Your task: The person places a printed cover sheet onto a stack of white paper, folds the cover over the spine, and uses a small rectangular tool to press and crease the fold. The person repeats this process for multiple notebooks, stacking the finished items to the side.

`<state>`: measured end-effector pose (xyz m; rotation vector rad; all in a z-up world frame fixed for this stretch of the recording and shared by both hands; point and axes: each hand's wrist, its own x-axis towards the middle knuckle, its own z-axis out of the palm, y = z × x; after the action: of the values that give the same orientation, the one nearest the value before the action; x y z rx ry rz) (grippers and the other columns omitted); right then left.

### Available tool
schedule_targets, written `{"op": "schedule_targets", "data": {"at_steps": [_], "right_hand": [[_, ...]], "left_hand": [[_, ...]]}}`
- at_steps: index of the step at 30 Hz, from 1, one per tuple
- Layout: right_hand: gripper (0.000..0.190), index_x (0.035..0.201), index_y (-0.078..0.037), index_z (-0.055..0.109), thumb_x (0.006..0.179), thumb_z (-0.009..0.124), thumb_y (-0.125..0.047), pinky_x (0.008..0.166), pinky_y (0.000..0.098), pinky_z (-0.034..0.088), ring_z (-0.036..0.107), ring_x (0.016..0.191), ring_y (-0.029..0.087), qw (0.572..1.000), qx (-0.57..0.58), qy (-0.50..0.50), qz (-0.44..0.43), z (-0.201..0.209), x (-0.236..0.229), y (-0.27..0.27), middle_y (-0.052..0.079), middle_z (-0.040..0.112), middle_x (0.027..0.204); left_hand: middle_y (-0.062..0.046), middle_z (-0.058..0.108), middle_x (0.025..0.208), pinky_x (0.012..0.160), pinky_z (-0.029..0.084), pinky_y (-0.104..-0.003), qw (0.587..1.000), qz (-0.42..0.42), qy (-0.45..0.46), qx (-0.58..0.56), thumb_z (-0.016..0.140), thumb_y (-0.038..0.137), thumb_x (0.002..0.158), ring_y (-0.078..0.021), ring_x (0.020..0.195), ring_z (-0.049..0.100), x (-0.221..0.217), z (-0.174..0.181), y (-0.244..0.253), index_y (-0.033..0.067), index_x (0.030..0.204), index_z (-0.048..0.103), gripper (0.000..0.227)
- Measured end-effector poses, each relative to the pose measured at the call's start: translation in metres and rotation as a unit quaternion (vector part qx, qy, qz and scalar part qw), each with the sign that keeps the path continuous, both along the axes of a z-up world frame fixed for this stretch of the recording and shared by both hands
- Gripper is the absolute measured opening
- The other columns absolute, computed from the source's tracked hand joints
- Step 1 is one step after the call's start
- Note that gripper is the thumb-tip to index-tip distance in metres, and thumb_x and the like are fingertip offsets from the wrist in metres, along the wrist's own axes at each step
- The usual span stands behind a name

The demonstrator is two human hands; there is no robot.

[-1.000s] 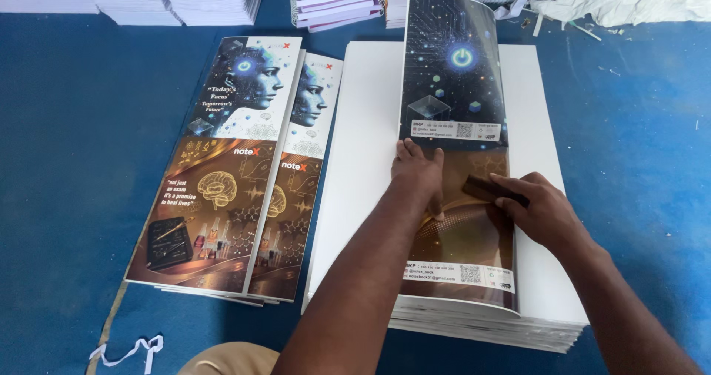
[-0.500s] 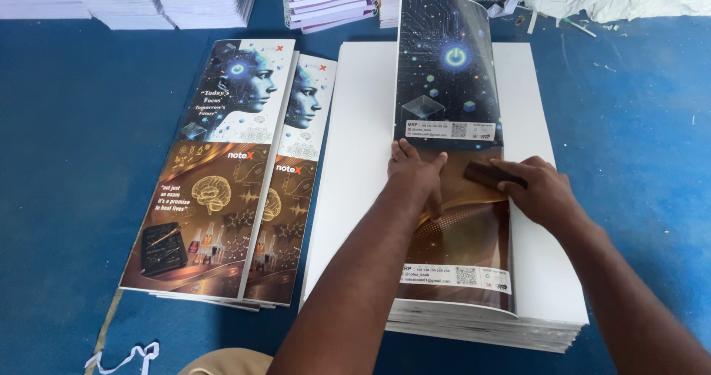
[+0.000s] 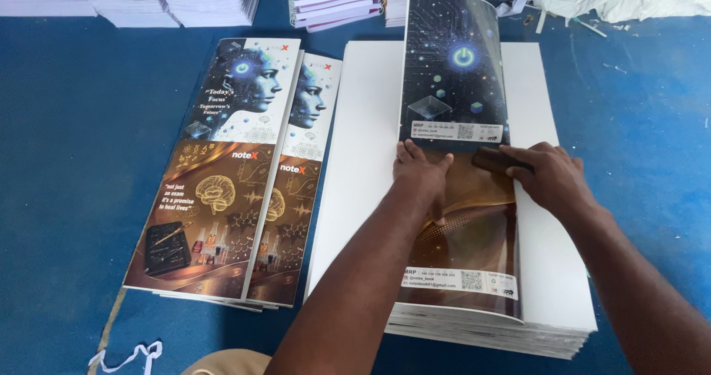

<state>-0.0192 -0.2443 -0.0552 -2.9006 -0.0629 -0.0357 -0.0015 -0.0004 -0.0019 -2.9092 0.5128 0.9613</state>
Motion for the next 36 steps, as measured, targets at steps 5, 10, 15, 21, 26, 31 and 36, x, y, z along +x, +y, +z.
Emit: {"op": "schedule_targets", "data": {"at_steps": [5,10,15,21,26,31,36], "right_hand": [[0.042,0.139,-0.034,0.069,0.097,0.067,-0.032,0.105,0.0514,0.035,0.057,0.122,0.031,0.999,-0.008,-0.052,0.001,0.001,0.010,0.000,0.008,0.070,0.120],[0.040,0.137,-0.033,0.070,0.097,0.068,-0.031,0.105,0.0515,0.035,0.058,0.122,0.031,0.997,-0.038,-0.069,0.000,0.003,0.020,0.001,0.004,0.072,0.125],[0.037,0.133,-0.031,0.073,0.096,0.071,-0.029,0.102,0.0518,0.038,0.060,0.120,0.030,0.995,-0.055,-0.083,-0.011,0.007,0.029,0.005,0.002,0.073,0.127],[0.034,0.126,-0.023,0.077,0.092,0.075,-0.029,0.093,0.0487,0.054,0.069,0.112,0.033,0.997,0.009,-0.079,0.007,0.018,0.036,-0.002,0.008,0.075,0.122],[0.036,0.127,-0.021,0.076,0.092,0.076,-0.029,0.094,0.0480,0.054,0.069,0.110,0.034,0.997,0.030,-0.072,-0.011,0.023,0.036,0.001,0.013,0.074,0.120],[0.036,0.127,-0.019,0.076,0.092,0.076,-0.028,0.096,0.0484,0.052,0.068,0.112,0.035,0.996,0.037,-0.076,-0.020,0.023,0.038,0.003,0.013,0.074,0.120],[0.037,0.128,-0.017,0.075,0.091,0.076,-0.025,0.098,0.0476,0.052,0.069,0.111,0.035,0.995,0.066,-0.071,-0.020,0.022,0.047,0.001,0.015,0.073,0.120]], "left_hand": [[-0.040,-0.009,0.165,0.126,0.015,-0.055,1.000,-0.005,-0.002,0.004,0.097,0.051,0.065,-0.0572,0.154,-0.004,0.000,0.001,0.000,0.0360,0.166,0.000,0.141],[-0.042,-0.009,0.164,0.126,0.014,-0.056,1.000,-0.008,-0.002,-0.001,0.097,0.052,0.065,-0.0587,0.153,-0.004,0.000,0.001,0.000,0.0357,0.166,0.000,0.141],[-0.042,-0.009,0.164,0.126,0.014,-0.057,1.000,-0.009,0.001,0.001,0.097,0.054,0.064,-0.0595,0.153,-0.005,0.002,-0.001,0.001,0.0358,0.166,0.000,0.143],[-0.044,-0.009,0.163,0.125,0.014,-0.059,1.000,-0.011,0.005,-0.004,0.097,0.050,0.065,-0.0608,0.153,-0.006,0.003,-0.004,0.001,0.0343,0.167,0.000,0.142],[-0.043,-0.011,0.163,0.126,0.012,-0.058,1.000,-0.009,0.011,-0.008,0.097,0.051,0.065,-0.0599,0.153,-0.007,0.003,-0.003,0.002,0.0348,0.166,-0.002,0.142],[-0.044,-0.010,0.163,0.126,0.011,-0.058,1.000,-0.019,0.008,0.001,0.096,0.053,0.066,-0.0597,0.153,-0.007,0.003,-0.005,0.001,0.0332,0.166,-0.003,0.142],[-0.043,-0.010,0.163,0.125,0.011,-0.060,1.000,-0.018,0.015,0.002,0.095,0.055,0.066,-0.0605,0.152,-0.006,0.003,-0.003,0.000,0.0330,0.166,-0.004,0.142]]}}
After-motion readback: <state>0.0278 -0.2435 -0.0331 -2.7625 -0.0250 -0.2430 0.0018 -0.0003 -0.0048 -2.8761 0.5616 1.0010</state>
